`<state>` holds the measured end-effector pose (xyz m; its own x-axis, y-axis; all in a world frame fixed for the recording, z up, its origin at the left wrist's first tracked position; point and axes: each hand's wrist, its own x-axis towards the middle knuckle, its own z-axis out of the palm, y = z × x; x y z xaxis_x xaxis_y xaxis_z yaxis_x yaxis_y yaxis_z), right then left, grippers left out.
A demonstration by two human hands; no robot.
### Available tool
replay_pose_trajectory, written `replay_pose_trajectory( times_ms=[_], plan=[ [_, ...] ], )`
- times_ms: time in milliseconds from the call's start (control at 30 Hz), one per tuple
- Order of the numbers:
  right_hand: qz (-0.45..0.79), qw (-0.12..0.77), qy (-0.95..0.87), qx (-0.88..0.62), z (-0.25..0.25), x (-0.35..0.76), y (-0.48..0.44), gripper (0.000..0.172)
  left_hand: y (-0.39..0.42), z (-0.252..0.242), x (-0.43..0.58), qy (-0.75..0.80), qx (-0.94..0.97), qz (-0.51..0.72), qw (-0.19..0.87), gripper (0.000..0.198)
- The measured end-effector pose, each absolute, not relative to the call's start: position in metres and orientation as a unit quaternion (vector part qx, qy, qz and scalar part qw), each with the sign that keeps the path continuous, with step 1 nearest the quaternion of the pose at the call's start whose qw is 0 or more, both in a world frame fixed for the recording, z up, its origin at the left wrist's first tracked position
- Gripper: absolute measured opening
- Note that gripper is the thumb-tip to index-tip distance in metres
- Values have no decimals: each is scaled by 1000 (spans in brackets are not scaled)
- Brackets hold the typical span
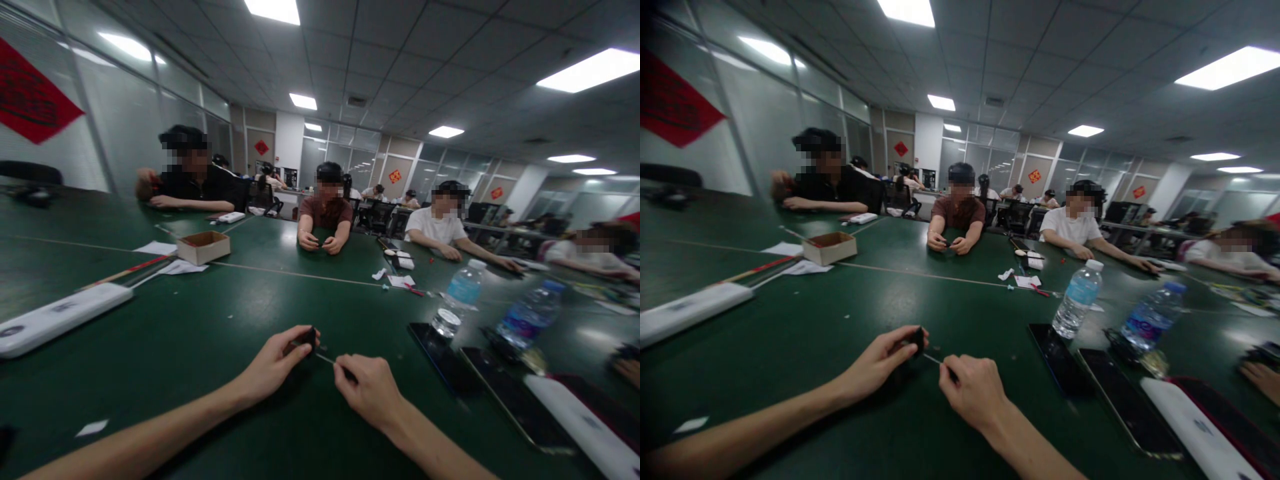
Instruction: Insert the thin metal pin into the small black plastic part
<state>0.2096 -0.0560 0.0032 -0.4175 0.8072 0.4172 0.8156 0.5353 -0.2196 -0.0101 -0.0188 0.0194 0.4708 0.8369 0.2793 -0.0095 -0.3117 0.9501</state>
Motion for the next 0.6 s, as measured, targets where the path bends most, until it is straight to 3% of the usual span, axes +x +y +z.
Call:
replay_pose_trajectory(
  times_ms=[600],
  plan=[
    [-8, 247, -839, -485, 6, 209, -58, 25, -17, 21, -11, 297, 699, 397, 515, 28]
  ],
)
